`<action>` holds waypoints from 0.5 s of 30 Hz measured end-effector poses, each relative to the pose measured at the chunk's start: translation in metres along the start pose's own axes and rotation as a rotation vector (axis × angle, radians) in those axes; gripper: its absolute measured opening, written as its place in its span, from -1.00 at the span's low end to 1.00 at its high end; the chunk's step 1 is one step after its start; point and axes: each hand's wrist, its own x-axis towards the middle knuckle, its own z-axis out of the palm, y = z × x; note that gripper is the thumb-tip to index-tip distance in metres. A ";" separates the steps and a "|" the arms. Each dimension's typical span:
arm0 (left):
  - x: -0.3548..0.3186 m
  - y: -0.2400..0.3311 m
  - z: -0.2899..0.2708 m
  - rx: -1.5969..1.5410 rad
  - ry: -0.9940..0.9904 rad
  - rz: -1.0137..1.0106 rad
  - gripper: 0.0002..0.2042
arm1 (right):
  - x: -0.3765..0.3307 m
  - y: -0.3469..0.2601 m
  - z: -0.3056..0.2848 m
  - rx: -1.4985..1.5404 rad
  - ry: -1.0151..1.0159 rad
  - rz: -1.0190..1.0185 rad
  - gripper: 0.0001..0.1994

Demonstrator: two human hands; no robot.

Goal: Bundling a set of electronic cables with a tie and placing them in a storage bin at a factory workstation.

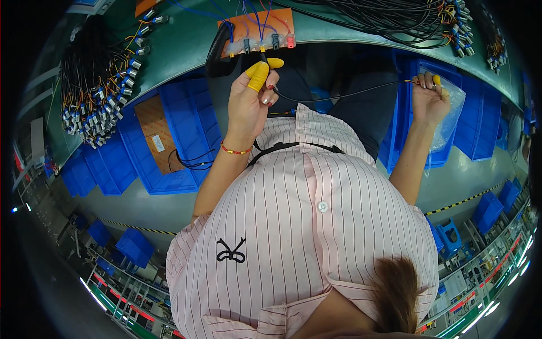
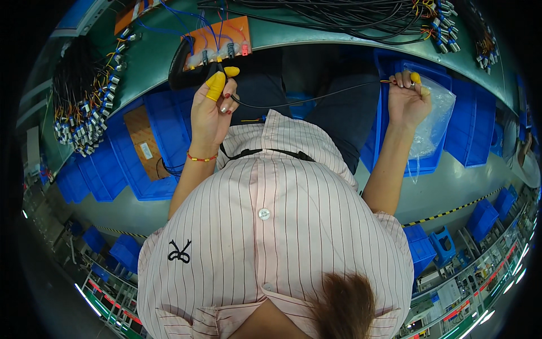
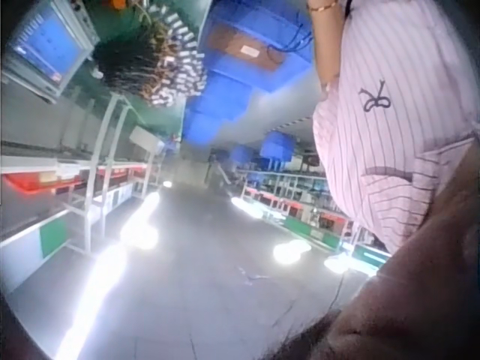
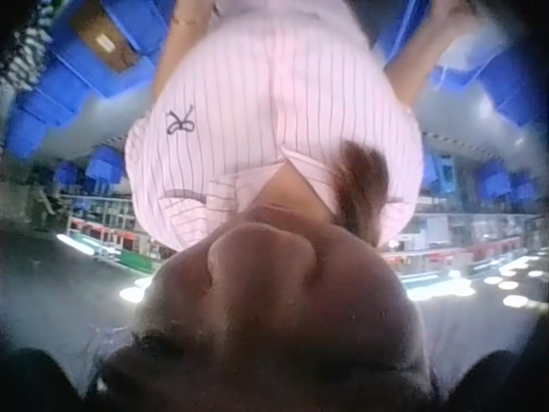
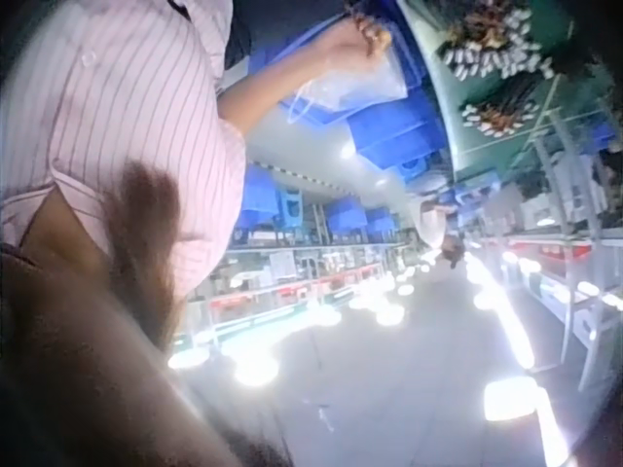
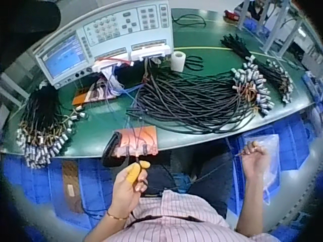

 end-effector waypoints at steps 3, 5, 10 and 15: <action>0.001 0.001 0.003 0.040 0.016 -0.007 -0.72 | 0.001 0.002 0.009 -0.021 -0.019 0.006 -0.85; 0.002 0.003 0.005 0.062 0.034 -0.010 -0.73 | 0.002 0.000 0.000 0.020 -0.171 0.035 -0.84; 0.002 0.006 0.006 0.092 0.097 -0.002 -0.76 | 0.002 0.005 0.010 -0.048 -0.025 0.016 -0.76; 0.003 0.010 0.007 0.015 0.105 -0.035 -0.77 | 0.005 0.007 0.003 -0.004 -0.055 0.060 -0.75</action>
